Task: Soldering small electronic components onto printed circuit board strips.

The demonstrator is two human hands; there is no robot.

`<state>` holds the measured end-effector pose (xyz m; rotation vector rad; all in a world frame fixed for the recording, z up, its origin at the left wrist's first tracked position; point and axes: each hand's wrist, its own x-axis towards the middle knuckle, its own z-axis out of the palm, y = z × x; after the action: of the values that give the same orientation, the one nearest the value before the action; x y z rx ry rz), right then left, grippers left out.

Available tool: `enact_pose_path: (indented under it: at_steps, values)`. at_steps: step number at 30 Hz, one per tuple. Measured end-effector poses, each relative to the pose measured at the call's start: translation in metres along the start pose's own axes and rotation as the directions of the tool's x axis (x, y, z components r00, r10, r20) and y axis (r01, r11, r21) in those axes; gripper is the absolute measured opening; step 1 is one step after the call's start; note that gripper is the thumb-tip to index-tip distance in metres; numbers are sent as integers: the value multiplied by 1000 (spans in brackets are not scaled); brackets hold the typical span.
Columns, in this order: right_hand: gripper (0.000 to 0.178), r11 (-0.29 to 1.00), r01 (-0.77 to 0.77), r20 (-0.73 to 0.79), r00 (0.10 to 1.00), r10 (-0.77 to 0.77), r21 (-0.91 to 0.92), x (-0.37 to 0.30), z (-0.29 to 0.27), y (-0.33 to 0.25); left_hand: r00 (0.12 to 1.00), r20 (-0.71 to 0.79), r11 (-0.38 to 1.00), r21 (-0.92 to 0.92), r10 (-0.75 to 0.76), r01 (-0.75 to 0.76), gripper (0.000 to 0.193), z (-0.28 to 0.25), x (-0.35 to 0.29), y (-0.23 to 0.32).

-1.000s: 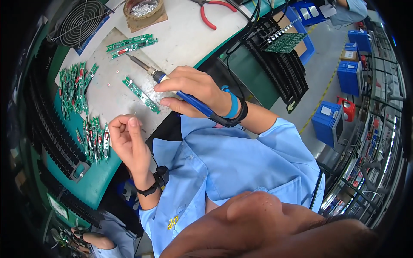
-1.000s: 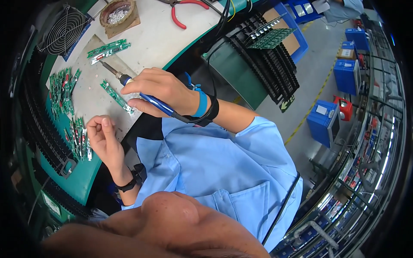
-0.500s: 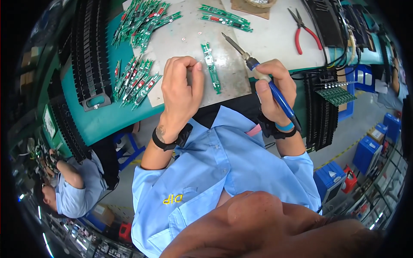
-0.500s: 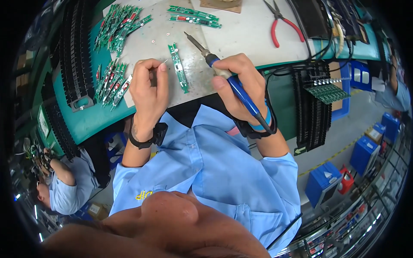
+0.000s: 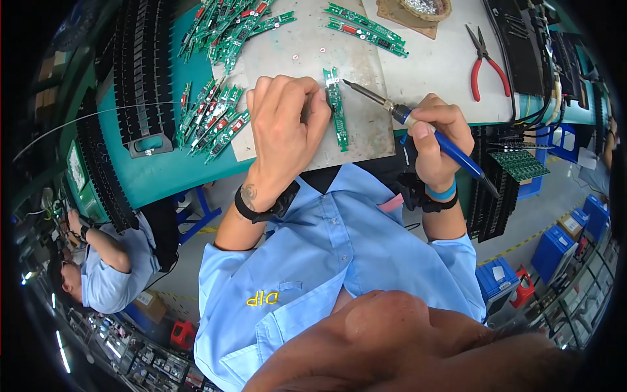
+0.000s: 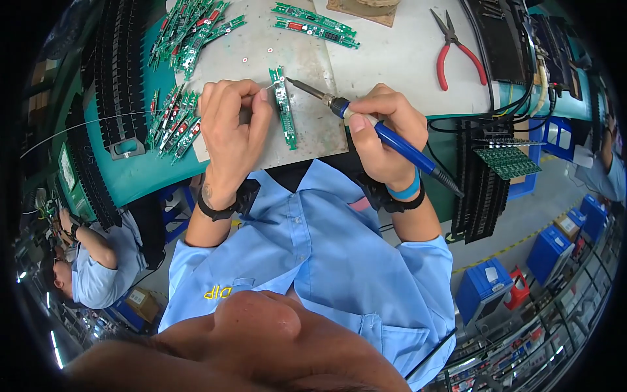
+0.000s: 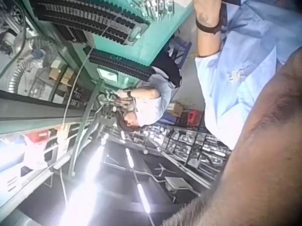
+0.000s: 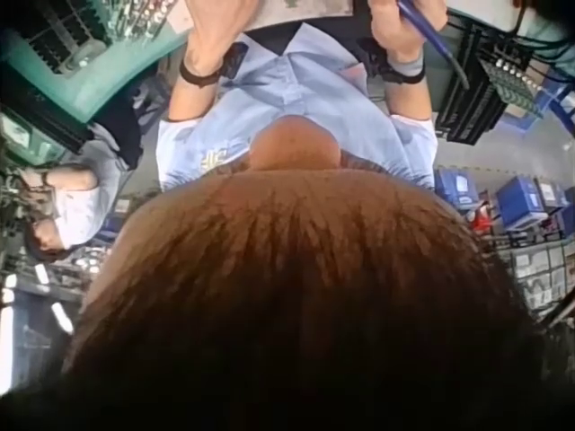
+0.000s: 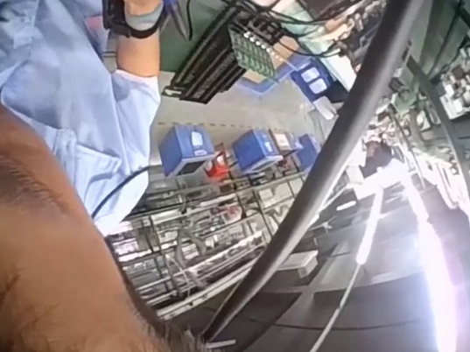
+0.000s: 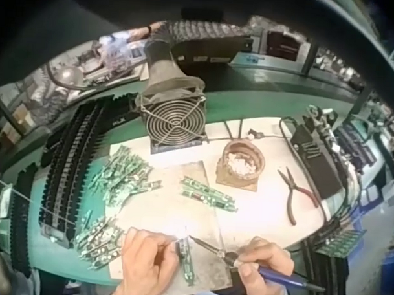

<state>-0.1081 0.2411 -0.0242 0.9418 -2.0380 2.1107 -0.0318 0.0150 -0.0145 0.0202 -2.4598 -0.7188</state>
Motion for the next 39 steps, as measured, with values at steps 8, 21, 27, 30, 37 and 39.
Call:
enact_pose_path:
  at_steps: [8,21,27,30,37,39]
  values:
    - [13,1000,-3,18,1000,3,-10,0,2,3,999,35,1000,-25,13,-12,22,4,-2,1]
    - [14,999,-18,60,998,21,-40,0,1,2,999,43,1000,11,12,-13,21,3,-1,3]
    - [14,998,-12,66,998,15,-54,1,2,0,999,40,1000,-17,5,-4,24,5,-3,2]
    - [14,999,-11,59,998,14,-52,2,3,0,999,46,1000,-14,4,-3,24,5,-3,2]
    - [18,998,-54,18,998,55,-30,1,3,3,999,40,1000,-22,3,-2,23,3,-1,-2]
    - [20,995,-93,-15,996,92,-47,-1,5,-2,999,39,999,-25,20,-19,20,2,-1,1]
